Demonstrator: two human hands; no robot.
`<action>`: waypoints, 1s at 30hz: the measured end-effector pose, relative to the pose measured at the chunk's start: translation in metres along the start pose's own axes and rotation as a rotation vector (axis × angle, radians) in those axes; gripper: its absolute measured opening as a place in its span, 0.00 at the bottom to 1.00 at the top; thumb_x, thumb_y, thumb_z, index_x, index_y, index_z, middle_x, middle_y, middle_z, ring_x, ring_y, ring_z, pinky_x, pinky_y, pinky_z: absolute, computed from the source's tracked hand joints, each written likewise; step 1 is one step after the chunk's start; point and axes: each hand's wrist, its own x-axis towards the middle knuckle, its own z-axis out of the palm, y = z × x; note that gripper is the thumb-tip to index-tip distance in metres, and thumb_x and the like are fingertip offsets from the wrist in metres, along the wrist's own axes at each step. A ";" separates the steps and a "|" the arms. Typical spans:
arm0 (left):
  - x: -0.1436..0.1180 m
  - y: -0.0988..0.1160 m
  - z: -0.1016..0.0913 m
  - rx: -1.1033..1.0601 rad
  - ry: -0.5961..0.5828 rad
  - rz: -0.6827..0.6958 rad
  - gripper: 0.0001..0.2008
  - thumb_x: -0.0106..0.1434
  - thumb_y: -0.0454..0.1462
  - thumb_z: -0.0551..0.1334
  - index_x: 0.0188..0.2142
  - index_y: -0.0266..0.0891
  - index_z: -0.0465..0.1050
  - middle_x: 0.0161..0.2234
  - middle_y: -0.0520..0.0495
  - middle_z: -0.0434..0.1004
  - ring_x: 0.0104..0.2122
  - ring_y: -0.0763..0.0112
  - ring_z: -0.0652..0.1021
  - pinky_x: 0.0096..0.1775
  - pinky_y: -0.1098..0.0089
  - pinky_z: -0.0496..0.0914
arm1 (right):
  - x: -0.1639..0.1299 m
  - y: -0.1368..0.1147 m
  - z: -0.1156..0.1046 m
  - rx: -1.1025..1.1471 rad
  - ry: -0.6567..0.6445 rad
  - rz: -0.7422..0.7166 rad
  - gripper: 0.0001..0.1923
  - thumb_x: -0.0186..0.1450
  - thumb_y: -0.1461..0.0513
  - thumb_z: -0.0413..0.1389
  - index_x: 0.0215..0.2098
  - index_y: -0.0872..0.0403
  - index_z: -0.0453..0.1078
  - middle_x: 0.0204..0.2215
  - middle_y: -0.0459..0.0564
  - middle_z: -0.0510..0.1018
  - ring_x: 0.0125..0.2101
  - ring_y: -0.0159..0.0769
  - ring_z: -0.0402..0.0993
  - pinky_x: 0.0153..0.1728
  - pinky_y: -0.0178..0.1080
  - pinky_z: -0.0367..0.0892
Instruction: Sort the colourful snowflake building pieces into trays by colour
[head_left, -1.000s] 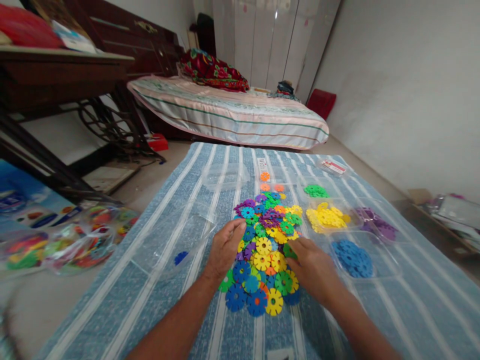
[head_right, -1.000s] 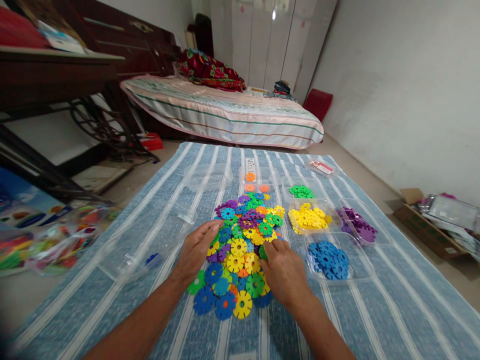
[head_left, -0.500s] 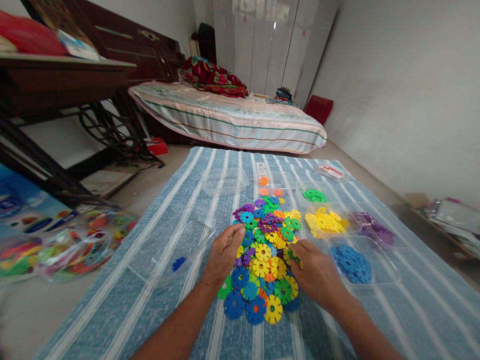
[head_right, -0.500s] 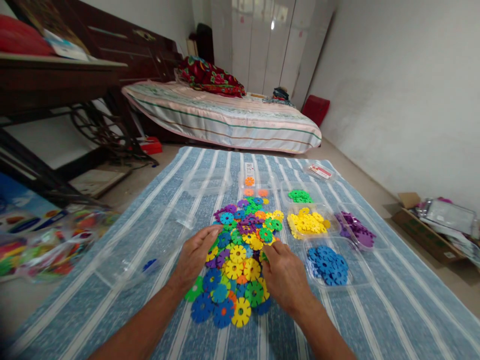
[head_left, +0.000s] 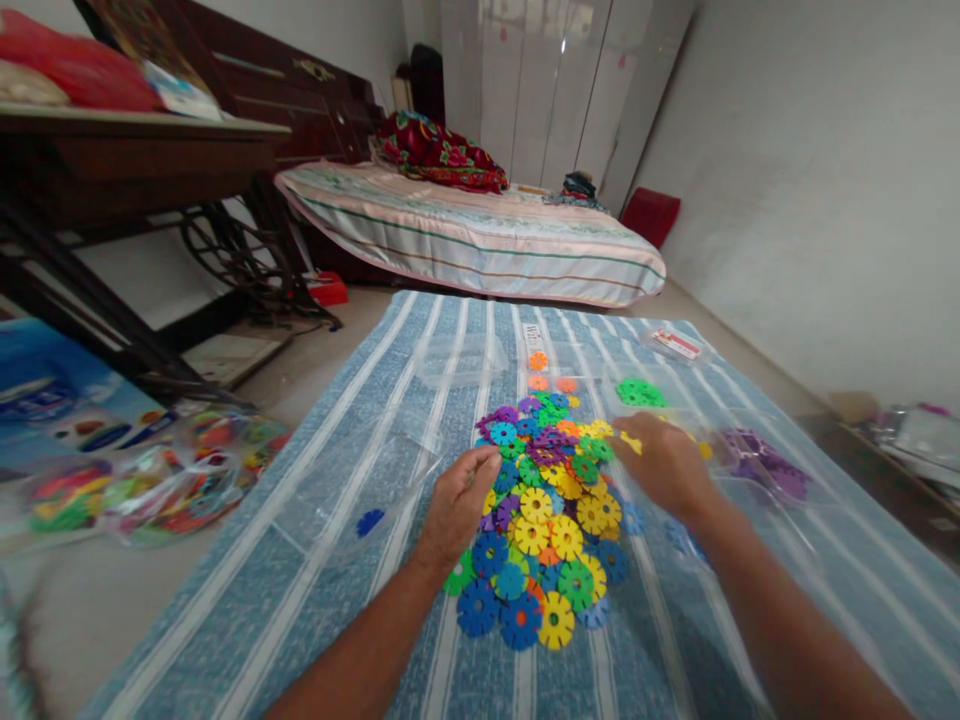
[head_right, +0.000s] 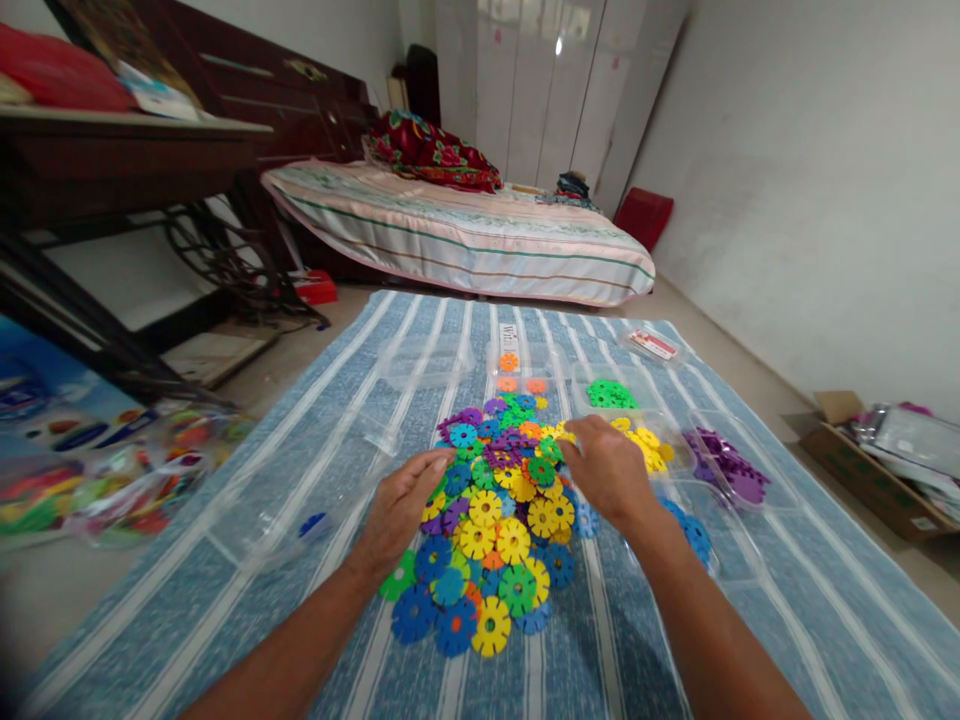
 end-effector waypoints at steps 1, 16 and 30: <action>0.000 0.000 0.000 0.001 -0.001 0.001 0.19 0.59 0.49 0.58 0.41 0.38 0.75 0.40 0.48 0.79 0.44 0.63 0.76 0.49 0.65 0.66 | -0.007 -0.007 0.006 0.024 -0.066 -0.041 0.14 0.66 0.59 0.48 0.45 0.51 0.72 0.44 0.51 0.76 0.43 0.40 0.73 0.43 0.38 0.65; -0.001 0.004 0.000 -0.020 -0.013 -0.026 0.20 0.59 0.49 0.58 0.43 0.38 0.75 0.41 0.47 0.79 0.43 0.63 0.76 0.49 0.66 0.66 | -0.015 -0.031 0.030 0.021 -0.310 -0.083 0.16 0.63 0.62 0.49 0.48 0.51 0.70 0.43 0.53 0.75 0.43 0.39 0.71 0.40 0.36 0.62; 0.000 0.001 -0.001 -0.008 -0.019 -0.012 0.20 0.59 0.49 0.58 0.42 0.38 0.75 0.41 0.47 0.79 0.44 0.62 0.76 0.49 0.66 0.66 | -0.016 -0.029 0.032 0.092 -0.268 -0.101 0.11 0.65 0.62 0.47 0.35 0.52 0.71 0.37 0.49 0.74 0.40 0.34 0.70 0.39 0.33 0.62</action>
